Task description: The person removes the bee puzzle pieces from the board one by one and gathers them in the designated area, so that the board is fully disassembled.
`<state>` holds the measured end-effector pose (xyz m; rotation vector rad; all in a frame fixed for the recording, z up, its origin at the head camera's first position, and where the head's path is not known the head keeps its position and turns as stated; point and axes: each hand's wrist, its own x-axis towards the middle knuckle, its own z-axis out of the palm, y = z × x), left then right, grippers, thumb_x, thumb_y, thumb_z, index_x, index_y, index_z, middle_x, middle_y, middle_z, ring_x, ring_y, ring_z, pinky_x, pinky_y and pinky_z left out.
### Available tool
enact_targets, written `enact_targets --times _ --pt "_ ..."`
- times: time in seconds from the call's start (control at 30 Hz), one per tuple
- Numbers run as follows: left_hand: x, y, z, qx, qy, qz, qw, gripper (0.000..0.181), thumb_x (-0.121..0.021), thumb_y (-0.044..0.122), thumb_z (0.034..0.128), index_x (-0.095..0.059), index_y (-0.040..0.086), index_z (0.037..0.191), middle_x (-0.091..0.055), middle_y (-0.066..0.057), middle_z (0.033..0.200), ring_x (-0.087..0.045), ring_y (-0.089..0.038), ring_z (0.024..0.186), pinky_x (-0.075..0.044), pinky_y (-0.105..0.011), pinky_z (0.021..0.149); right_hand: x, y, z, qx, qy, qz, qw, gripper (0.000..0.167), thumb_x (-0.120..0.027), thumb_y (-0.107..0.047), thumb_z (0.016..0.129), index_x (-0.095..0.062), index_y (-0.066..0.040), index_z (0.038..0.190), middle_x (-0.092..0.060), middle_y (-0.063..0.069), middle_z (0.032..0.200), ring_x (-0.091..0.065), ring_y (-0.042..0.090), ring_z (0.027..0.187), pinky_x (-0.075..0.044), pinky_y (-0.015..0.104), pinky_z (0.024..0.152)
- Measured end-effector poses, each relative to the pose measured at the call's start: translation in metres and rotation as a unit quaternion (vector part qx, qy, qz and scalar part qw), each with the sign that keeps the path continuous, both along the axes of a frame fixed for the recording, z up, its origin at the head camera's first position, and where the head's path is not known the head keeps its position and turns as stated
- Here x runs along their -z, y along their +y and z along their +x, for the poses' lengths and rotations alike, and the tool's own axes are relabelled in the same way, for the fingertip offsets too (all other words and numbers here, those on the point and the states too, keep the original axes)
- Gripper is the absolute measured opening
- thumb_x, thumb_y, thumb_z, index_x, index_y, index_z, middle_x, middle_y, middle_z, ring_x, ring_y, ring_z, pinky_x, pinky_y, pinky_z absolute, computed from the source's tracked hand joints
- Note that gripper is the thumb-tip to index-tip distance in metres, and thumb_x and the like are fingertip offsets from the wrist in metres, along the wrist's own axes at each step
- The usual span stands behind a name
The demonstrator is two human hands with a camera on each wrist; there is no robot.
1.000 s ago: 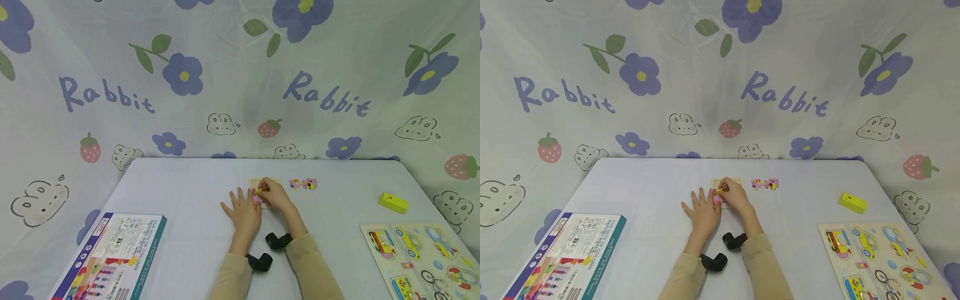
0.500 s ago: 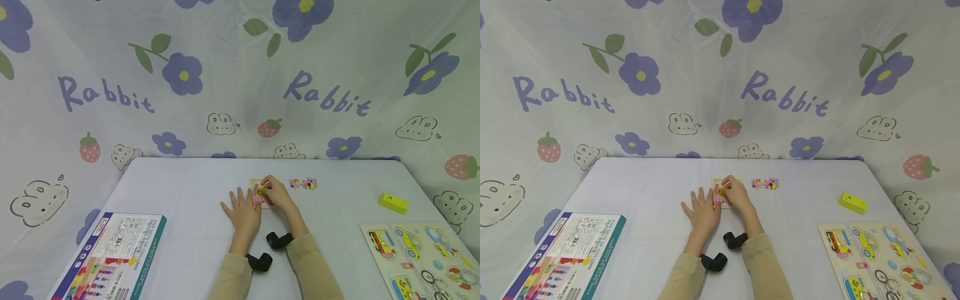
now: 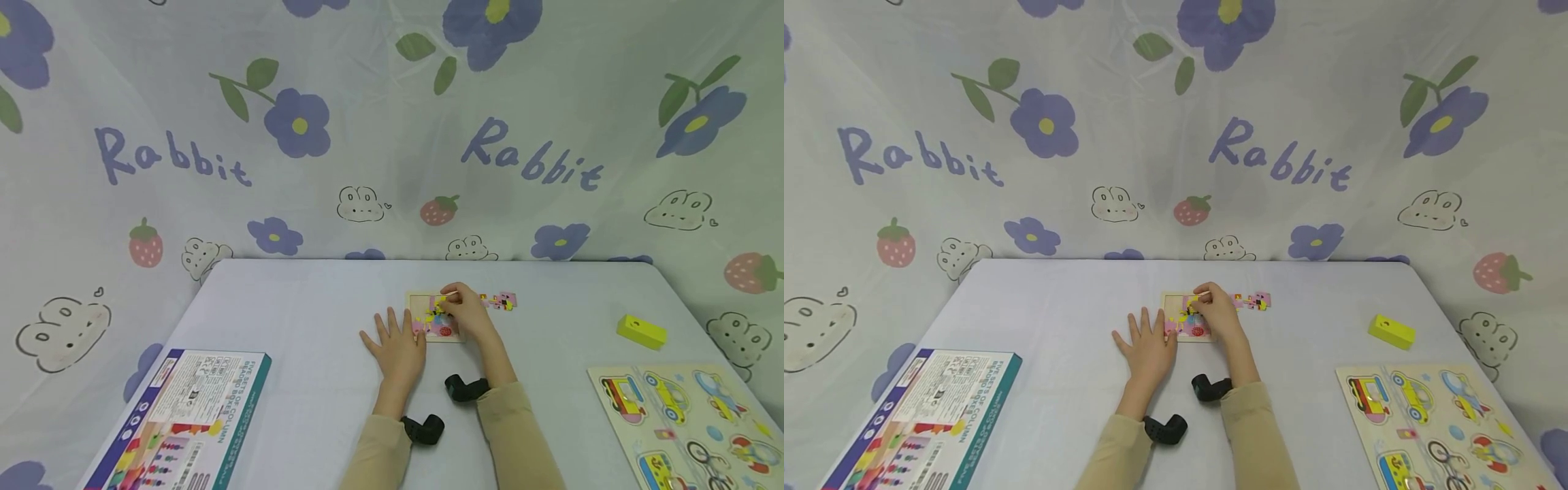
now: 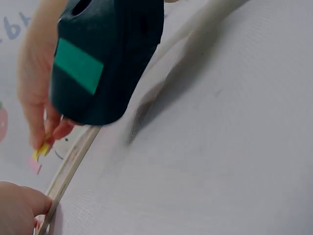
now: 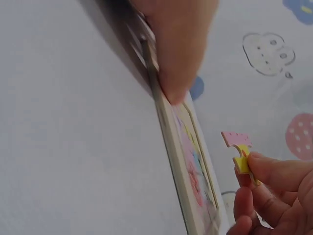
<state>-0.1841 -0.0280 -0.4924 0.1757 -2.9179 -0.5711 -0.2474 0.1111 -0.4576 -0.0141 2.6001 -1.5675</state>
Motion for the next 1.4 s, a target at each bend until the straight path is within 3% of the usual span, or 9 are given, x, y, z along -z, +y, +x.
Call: enact_targets --times 0.63,1.07,1.4 --pt "-0.002 -0.002 0.002 0.004 -0.002 0.008 1.0 0.053 -0.049 0.038 0.092 -0.043 0.013 0.139 -0.027 -0.02 0.148 -0.012 -0.044 0.137 0.002 -0.069 0.1 0.004 0.063 -0.002 0.024 -0.085 -0.073 0.9934 0.032 -0.063 -0.008 0.085 -0.055 0.007 0.113 -0.064 0.003 0.081 -0.057 0.008 0.064 -0.05 0.02 0.06" --pt "-0.002 -0.002 0.002 0.009 -0.001 0.004 1.0 0.053 -0.048 0.038 0.0927 -0.043 0.013 0.139 -0.027 -0.02 0.148 -0.012 -0.045 0.137 0.002 -0.069 0.1 0.001 0.081 0.007 0.056 -0.129 -0.109 0.984 0.037 -0.068 -0.006 0.082 -0.056 0.009 0.113 -0.063 -0.006 0.076 -0.055 0.004 0.059 -0.05 0.018 0.057" --pt "-0.001 -0.001 0.001 0.01 0.001 0.007 0.9999 0.053 -0.048 0.038 0.0929 -0.042 0.013 0.139 -0.027 -0.02 0.148 -0.011 -0.044 0.137 0.002 -0.069 0.1 -0.001 0.083 0.009 0.052 -0.121 -0.069 0.9889 0.037 -0.069 -0.005 0.08 -0.057 0.01 0.111 -0.058 -0.005 0.071 -0.05 0.005 0.054 -0.047 0.017 0.052"
